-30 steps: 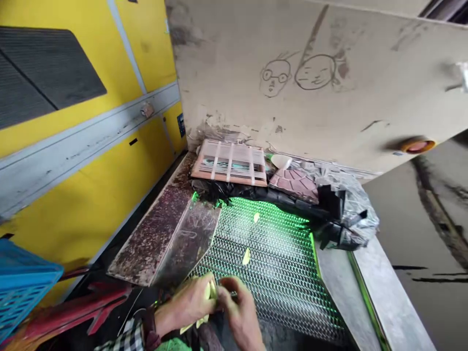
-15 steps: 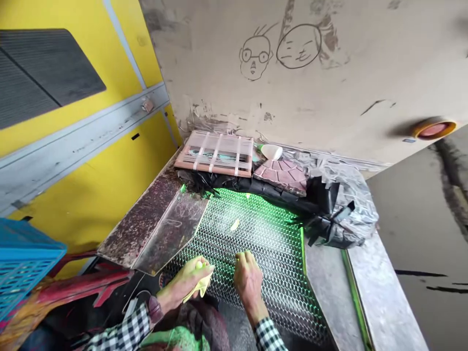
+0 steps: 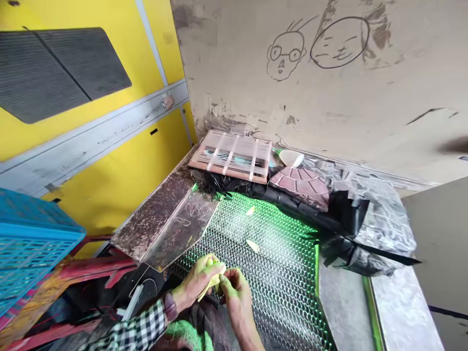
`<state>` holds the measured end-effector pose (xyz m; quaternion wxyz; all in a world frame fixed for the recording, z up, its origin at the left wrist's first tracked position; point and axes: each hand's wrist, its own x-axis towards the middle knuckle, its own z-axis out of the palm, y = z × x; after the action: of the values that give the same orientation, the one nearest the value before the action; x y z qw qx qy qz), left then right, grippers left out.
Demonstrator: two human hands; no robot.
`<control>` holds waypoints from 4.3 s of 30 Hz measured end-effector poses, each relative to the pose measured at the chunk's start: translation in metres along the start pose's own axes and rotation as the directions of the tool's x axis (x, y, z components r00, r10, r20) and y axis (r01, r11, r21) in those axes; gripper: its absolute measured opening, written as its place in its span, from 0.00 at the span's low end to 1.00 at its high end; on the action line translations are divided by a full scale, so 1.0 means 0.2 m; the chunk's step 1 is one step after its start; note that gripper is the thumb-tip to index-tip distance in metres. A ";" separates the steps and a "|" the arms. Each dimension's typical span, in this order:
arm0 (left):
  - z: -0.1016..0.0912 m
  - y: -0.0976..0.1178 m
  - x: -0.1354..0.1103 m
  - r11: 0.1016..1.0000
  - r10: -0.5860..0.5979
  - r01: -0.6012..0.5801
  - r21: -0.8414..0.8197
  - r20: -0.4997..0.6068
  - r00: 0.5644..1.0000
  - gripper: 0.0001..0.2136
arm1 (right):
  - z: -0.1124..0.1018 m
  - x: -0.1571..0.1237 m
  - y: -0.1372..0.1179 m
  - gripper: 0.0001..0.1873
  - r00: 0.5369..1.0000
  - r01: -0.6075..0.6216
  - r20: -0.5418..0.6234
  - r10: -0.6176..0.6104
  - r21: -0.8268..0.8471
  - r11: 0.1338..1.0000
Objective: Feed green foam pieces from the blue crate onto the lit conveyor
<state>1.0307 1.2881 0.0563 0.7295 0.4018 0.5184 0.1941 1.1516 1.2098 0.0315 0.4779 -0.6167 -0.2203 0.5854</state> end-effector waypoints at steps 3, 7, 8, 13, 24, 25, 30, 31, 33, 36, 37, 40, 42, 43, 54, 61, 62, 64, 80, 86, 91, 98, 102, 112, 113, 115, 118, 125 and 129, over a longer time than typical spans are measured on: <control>-0.01 -0.05 0.04 0.999 -0.024 0.023 -0.024 -0.024 0.999 0.17 | -0.05 0.04 0.01 0.25 0.998 -0.012 -0.056 0.013 0.023 1.000; -0.02 -0.11 0.07 0.997 -0.071 0.071 -0.002 -0.032 0.997 0.18 | -0.12 0.09 0.02 0.25 0.995 -0.014 -0.103 0.017 0.036 0.999; -0.02 -0.12 0.07 0.999 -0.053 0.053 -0.002 -0.044 0.998 0.18 | -0.14 0.10 0.03 0.25 0.991 -0.009 -0.132 0.012 0.022 1.000; -0.02 -0.12 0.05 0.999 0.011 -0.008 0.038 -0.085 0.996 0.20 | -0.28 0.14 0.05 0.22 0.965 0.066 -0.231 -0.124 -0.244 0.967; -0.03 -0.14 -0.01 0.997 0.038 -0.030 0.071 -0.126 0.991 0.23 | -0.23 0.41 -0.07 0.19 0.848 0.286 0.087 -0.523 -0.905 0.313; -0.04 -0.15 -0.01 0.997 0.044 -0.035 0.073 -0.128 0.991 0.23 | -0.25 0.44 -0.08 0.18 0.858 0.264 0.055 -0.510 -0.900 0.347; -0.11 -0.16 -0.03 0.994 0.042 -0.025 0.108 -0.157 0.987 0.22 | -0.44 0.47 -0.06 0.15 0.891 0.167 -0.102 -0.441 -0.831 0.530; -0.13 -0.15 -0.03 0.993 0.037 -0.018 0.115 -0.165 0.986 0.22 | -0.46 0.45 -0.05 0.15 0.882 0.167 -0.101 -0.460 -0.847 0.506; -0.15 -0.14 -0.03 0.993 0.036 -0.016 0.121 -0.168 0.985 0.21 | -0.47 0.43 -0.02 0.17 0.856 0.183 -0.052 -0.515 -0.901 0.394; -0.18 -0.13 -0.03 0.992 0.039 -0.020 0.128 -0.144 0.989 0.21 | -0.42 0.39 0.03 0.22 0.830 0.262 0.106 -0.548 -0.941 0.216; -0.19 -0.13 -0.03 0.992 0.034 -0.017 0.129 -0.136 0.990 0.21 | -0.40 0.38 0.04 0.23 0.825 0.276 0.130 -0.550 -0.942 0.191; -0.22 -0.14 -0.03 0.991 0.017 -0.001 0.131 -0.123 0.992 0.22 | -0.40 0.35 0.07 0.23 0.837 0.227 0.045 -0.545 -0.936 0.270; -0.25 -0.15 -0.03 0.992 0.013 0.003 0.130 -0.122 0.993 0.22 | -0.44 0.33 0.07 0.21 0.878 0.203 -0.015 -0.479 -0.893 0.401; -0.26 -0.16 -0.03 0.992 0.012 0.004 0.127 -0.124 0.992 0.22 | -0.46 0.32 0.06 0.20 0.901 0.207 -0.010 -0.434 -0.869 0.450; -0.32 -0.14 -0.05 0.985 -0.008 0.024 0.171 -0.091 0.996 0.23 | -0.21 0.91 -0.41 0.18 0.891 0.052 -0.068 -0.449 -0.967 0.249; -0.41 -0.12 -0.06 0.990 0.009 0.009 0.139 -0.125 0.992 0.23 | -0.14 1.19 -0.61 0.21 0.873 -0.084 -0.212 -0.439 -0.953 0.291; -0.42 -0.12 -0.06 0.991 0.003 0.015 0.133 -0.132 0.991 0.23 | -0.15 1.16 -0.61 0.19 0.865 -0.100 -0.226 -0.448 -0.953 0.286; -0.45 -0.10 -0.06 0.991 -0.014 0.032 0.133 -0.139 0.990 0.23 | -0.16 1.07 -0.56 0.17 0.843 -0.067 -0.186 -0.504 -0.967 0.245; -0.11 -0.04 0.10 0.953 -0.176 0.167 -0.254 -0.015 0.984 0.24 | -0.02 0.10 -0.16 0.23 0.971 0.229 0.067 -0.229 -0.540 0.810; 0.04 -0.03 0.13 0.957 -0.105 0.123 -0.261 0.079 0.991 0.28 | -0.09 0.13 -0.08 0.25 0.975 0.144 -0.102 -0.197 -0.382 0.913; 0.09 -0.04 0.15 0.979 -0.097 0.107 -0.175 0.065 0.993 0.29 | -0.21 0.16 -0.07 0.27 0.978 0.155 -0.083 -0.191 -0.326 0.933; 0.15 -0.08 0.21 0.989 -0.060 0.049 -0.139 -0.076 0.995 0.20 | -0.26 0.17 -0.02 0.28 0.966 0.131 -0.151 -0.211 -0.420 0.898; 0.10 -0.06 0.21 0.993 -0.032 0.016 -0.119 -0.137 0.990 0.16 | -0.37 0.15 0.03 0.25 0.931 0.158 -0.182 -0.316 -0.578 0.801; 0.14 -0.10 0.11 0.991 -0.110 0.109 -0.075 -0.012 0.994 0.20 | -0.41 0.16 0.11 0.21 0.881 0.150 -0.077 -0.468 -0.890 0.430; 0.14 -0.11 0.10 0.992 -0.116 0.116 -0.051 -0.002 0.993 0.21 | -0.41 0.17 0.10 0.20 0.885 0.128 -0.109 -0.453 -0.878 0.462; 0.15 -0.11 0.10 0.992 -0.127 0.127 -0.001 0.010 0.992 0.22 | -0.41 0.20 0.07 0.19 0.906 0.088 -0.153 -0.394 -0.843 0.530; 0.17 -0.11 0.10 0.992 -0.120 0.119 0.040 0.037 0.992 0.24 | -0.40 0.20 0.03 0.18 0.944 0.045 -0.179 -0.278 -0.763 0.644; 0.21 -0.12 0.13 0.984 -0.028 0.029 0.174 -0.010 1.000 0.22 | -0.29 0.15 0.02 0.18 0.975 0.144 -0.067 -0.213 -0.542 0.828; 0.22 -0.10 0.18 0.904 -0.011 0.035 0.427 -0.057 0.998 0.17 | -0.28 0.14 0.05 0.16 0.974 0.131 -0.082 -0.213 -0.563 0.816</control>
<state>1.0823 1.2844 0.0253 0.6118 0.5403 0.5724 0.0779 1.2074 1.2098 0.0002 0.3442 -0.7459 -0.4008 0.4056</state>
